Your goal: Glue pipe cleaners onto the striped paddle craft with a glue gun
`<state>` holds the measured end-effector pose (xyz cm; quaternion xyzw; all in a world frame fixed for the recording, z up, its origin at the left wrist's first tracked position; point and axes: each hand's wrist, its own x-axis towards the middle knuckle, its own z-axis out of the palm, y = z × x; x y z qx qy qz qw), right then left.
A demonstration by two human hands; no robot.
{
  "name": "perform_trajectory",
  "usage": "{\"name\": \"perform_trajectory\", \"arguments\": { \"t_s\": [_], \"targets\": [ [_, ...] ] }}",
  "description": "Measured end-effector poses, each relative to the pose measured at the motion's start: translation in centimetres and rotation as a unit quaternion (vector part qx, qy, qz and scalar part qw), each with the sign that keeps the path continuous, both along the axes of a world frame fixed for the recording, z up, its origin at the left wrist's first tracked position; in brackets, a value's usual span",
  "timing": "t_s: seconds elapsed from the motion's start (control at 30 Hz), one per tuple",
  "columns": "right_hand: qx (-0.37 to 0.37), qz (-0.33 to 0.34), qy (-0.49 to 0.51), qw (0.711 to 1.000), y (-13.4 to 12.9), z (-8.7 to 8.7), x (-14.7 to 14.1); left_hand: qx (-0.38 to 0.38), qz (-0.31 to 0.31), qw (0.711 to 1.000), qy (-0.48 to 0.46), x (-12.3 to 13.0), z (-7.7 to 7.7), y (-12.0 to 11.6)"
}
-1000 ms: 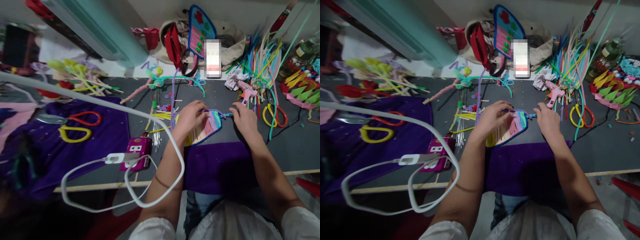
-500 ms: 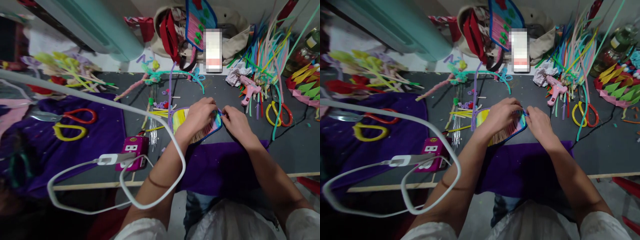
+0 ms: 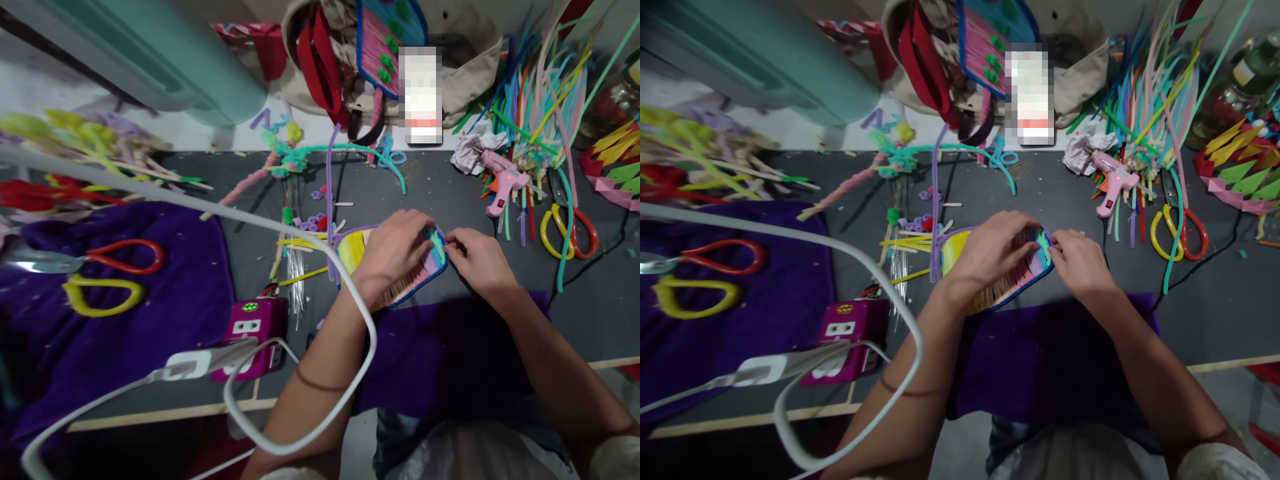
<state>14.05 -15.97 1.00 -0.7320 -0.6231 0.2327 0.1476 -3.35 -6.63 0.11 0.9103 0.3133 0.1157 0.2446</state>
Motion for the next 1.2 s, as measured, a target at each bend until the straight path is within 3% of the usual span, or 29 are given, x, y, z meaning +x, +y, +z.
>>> {"name": "perform_trajectory", "arguments": {
  "t_s": [0.5,0.7,0.97,1.1,1.2],
  "targets": [
    [-0.014,0.02,0.045,0.999,0.0,-0.1,0.6,0.044,-0.001,0.999,0.005,0.3,-1.2,-0.5],
    [-0.041,0.041,0.034,0.998,0.1,0.5,0.6,0.042,0.034,0.999,0.0,0.6,-1.4,-1.2],
    [-0.018,0.06,-0.035,0.997,-1.6,1.3,-1.0,0.036,0.071,0.997,-0.012,0.7,-0.7,-2.2],
    [0.016,0.094,-0.053,0.994,-1.7,1.1,-1.7,0.017,0.068,0.998,0.009,0.4,-0.3,-2.0],
    [0.008,0.079,-0.068,0.995,-1.6,1.1,-2.4,0.014,0.058,0.998,0.006,0.2,-0.1,-2.0]
  ]
}}
